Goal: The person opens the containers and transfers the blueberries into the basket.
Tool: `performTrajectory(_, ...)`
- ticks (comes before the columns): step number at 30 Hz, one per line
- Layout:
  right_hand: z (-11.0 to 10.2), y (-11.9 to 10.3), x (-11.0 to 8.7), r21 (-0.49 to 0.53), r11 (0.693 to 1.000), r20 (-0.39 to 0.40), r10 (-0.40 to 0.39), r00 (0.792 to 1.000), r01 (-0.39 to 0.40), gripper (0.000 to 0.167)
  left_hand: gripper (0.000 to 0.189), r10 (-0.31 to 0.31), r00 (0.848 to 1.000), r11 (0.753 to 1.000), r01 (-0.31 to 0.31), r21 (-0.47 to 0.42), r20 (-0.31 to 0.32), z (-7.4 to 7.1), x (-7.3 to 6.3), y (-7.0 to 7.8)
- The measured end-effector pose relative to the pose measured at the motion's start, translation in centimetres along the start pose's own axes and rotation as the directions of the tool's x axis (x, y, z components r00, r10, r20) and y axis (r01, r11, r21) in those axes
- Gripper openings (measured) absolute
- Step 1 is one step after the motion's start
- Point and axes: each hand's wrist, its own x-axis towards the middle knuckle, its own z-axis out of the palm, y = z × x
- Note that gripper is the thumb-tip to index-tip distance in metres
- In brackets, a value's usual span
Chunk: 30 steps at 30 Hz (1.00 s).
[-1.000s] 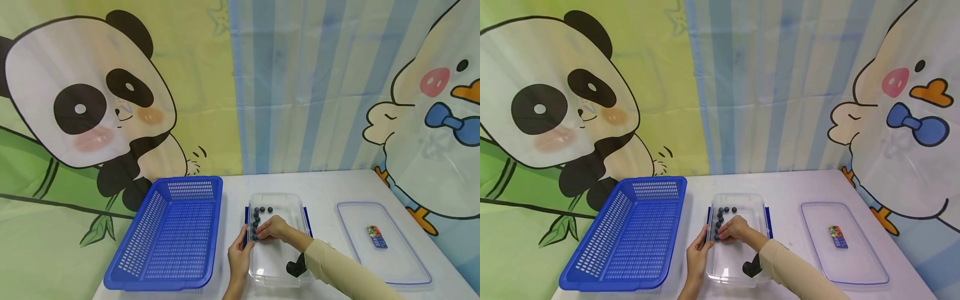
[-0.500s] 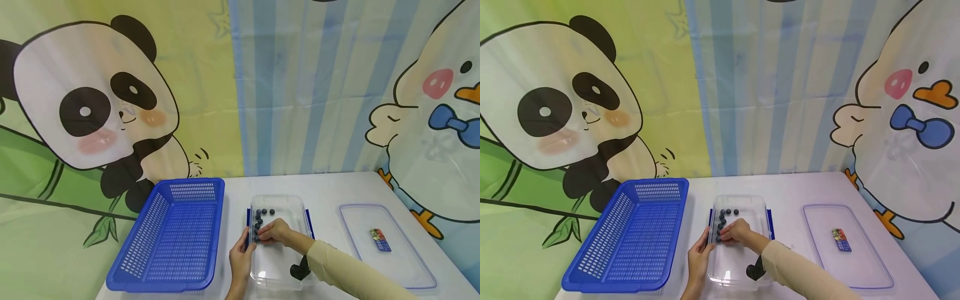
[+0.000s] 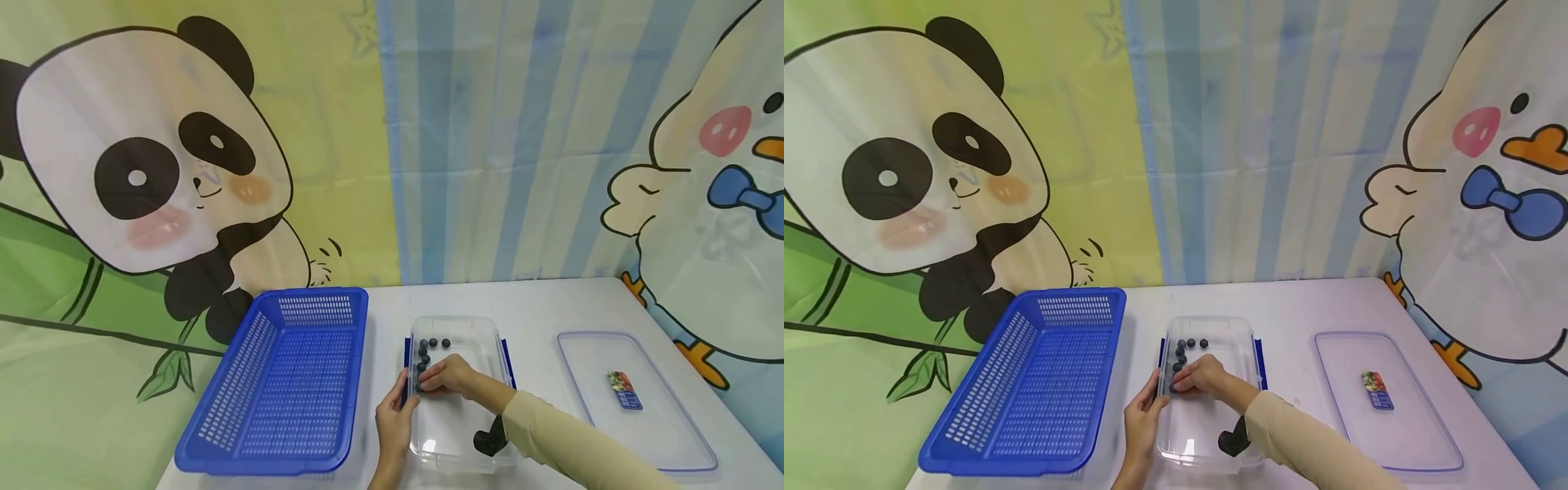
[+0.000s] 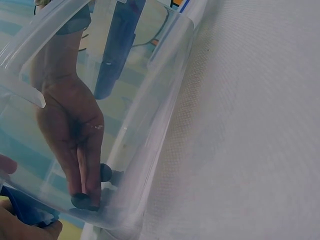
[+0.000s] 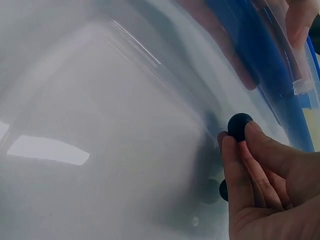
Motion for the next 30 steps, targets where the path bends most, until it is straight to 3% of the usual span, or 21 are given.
performTrajectory(9, -0.5, -1.4, 0.3, 0.122, 0.991, 0.068, 0.056, 0.996, -0.064, 0.025, 0.052, 0.006, 1.000, 1.000, -0.006, -0.003, -0.016, -0.4, 0.1, 0.3)
performTrajectory(14, -1.6, -4.2, 0.4, 0.191, 0.979, 0.093, 0.052, 0.994, -0.070, 0.028, 0.052, 0.002, 1.000, 1.000, -0.002, -0.003, -0.019, -0.5, 0.1, 0.4)
performTrajectory(19, -1.6, -7.9, 0.9, 0.283, 0.958, 0.176, -0.011, 0.984, -0.039, 0.033, 0.052, -0.007, 0.999, 1.000, 0.007, 0.012, -0.041, -0.7, 0.3, 0.1)
performTrajectory(25, 3.2, -12.3, 2.3, 0.330, 0.943, 0.300, -0.066, 0.952, -0.039, 0.033, 0.049, 0.043, 0.998, 0.999, -0.042, 0.016, -0.045, -0.7, 0.3, -0.3)
performTrajectory(30, 8.6, -13.7, 3.6, 0.282, 0.955, 0.464, -0.056, 0.884, -0.088, 0.030, 0.043, 0.092, 0.994, 0.991, -0.087, 0.098, -0.056, -0.3, -0.3, 0.0)
